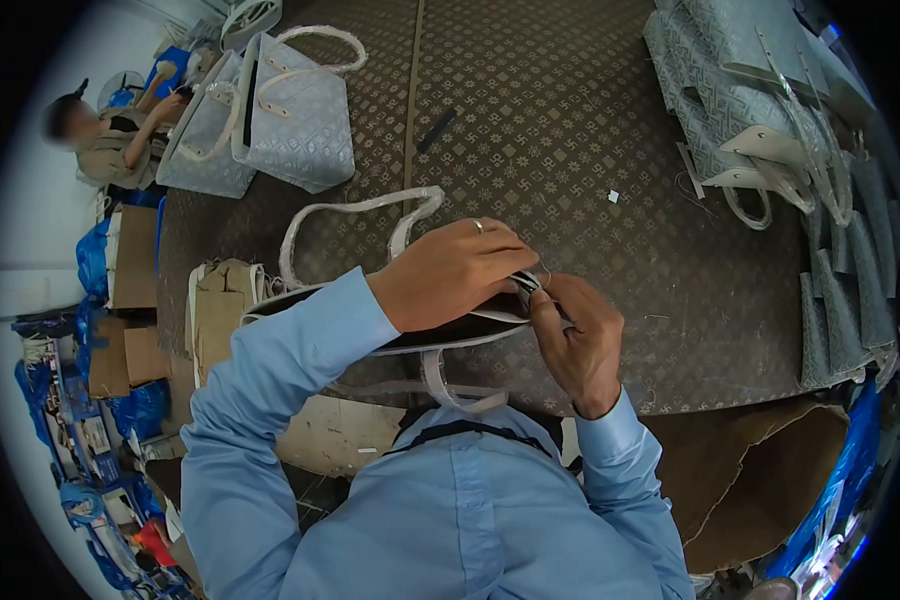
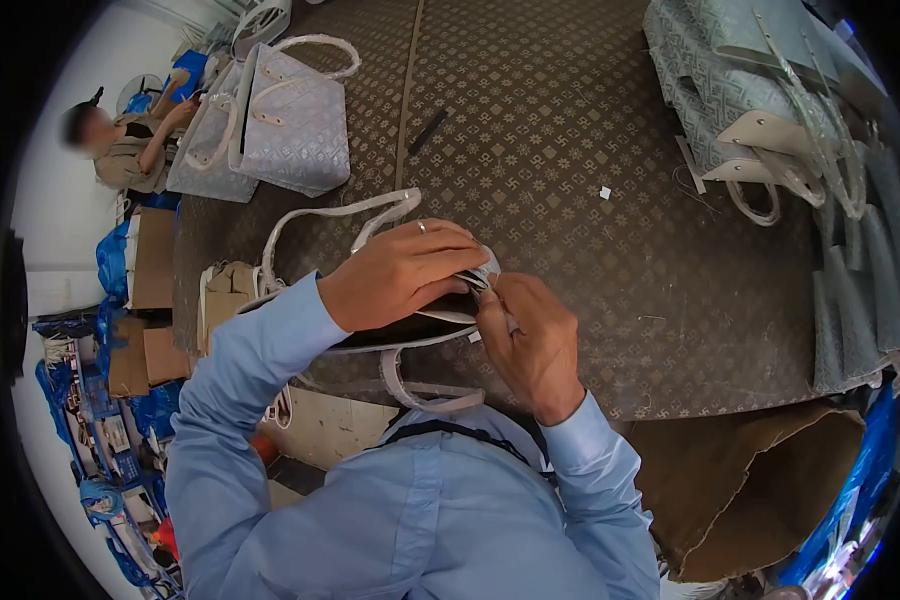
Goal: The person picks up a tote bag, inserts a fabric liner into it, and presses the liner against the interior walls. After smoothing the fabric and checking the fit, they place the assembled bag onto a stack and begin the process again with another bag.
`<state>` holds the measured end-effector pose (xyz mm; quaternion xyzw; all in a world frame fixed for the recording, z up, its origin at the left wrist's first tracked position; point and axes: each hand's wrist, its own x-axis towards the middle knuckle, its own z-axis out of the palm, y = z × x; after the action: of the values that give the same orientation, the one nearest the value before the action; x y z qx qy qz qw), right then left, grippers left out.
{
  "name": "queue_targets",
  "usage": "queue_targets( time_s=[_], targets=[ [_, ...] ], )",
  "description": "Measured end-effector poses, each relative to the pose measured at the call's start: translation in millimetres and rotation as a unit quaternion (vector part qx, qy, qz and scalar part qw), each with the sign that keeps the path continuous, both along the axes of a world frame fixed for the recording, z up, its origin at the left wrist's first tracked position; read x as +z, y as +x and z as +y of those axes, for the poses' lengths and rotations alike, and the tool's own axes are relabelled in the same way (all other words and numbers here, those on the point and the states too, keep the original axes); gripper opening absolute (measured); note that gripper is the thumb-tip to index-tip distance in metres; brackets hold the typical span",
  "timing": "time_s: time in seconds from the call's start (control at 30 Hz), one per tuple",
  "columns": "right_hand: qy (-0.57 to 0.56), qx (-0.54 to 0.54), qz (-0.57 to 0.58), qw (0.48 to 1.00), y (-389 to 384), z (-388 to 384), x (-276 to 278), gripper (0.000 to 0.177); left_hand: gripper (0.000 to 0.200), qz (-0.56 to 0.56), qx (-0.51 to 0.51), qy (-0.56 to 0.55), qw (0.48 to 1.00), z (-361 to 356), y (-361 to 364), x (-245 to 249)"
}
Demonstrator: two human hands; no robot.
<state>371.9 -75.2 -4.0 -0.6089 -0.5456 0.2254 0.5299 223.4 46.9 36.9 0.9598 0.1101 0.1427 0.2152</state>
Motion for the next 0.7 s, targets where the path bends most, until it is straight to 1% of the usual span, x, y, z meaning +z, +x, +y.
queue_targets(
  time_s=[0.07, 0.13, 0.2, 0.27, 0.37, 0.43, 0.47, 0.53, 0.6, 0.67, 0.7],
  targets=[
    [0.003, -0.002, -0.004, 1.0, 2, 0, 0, 0.011, 0.033, 0.003, -0.017, -0.018, 1.0, 4, 6, -3],
    [0.004, 0.0, -0.004, 1.0, 2, -2, -1, 0.011, 0.023, 0.0, -0.03, -0.025, 0.999, 7, 8, -6],
    [0.027, 0.016, -0.019, 0.999, 3, -3, -2, 0.011, 0.023, -0.014, -0.053, -0.024, 0.998, 10, 10, -8],
    [0.023, 0.034, -0.022, 0.999, 4, -3, -1, 0.012, 0.024, -0.029, -0.072, -0.025, 0.997, 12, 9, -9],
    [0.032, 0.066, -0.044, 0.996, 8, -3, -2, 0.014, 0.021, -0.027, -0.087, 0.008, 0.996, 14, 8, -9],
    [0.045, 0.077, -0.063, 0.994, 10, -2, -1, 0.014, 0.017, 0.015, -0.114, 0.033, 0.993, 17, 8, -6],
    [0.036, 0.087, -0.07, 0.993, 11, -2, 0, 0.014, 0.017, 0.012, -0.115, 0.036, 0.993, 19, 9, -6],
    [0.031, 0.095, -0.087, 0.991, 14, -2, 3, 0.013, 0.018, 0.054, -0.119, 0.019, 0.991, 24, 11, -8],
    [0.011, 0.102, -0.105, 0.989, 15, 0, 7, 0.011, 0.019, 0.039, -0.11, 0.043, 0.992, 23, 8, -8],
    [0.023, 0.114, -0.119, 0.986, 16, 2, 10, 0.01, 0.02, 0.026, -0.099, 0.064, 0.993, 18, 1, -10],
    [0.027, 0.128, -0.126, 0.983, 17, 3, 13, 0.009, 0.022, 0.031, -0.058, 0.06, 0.996, 12, -2, -13]
  ],
)
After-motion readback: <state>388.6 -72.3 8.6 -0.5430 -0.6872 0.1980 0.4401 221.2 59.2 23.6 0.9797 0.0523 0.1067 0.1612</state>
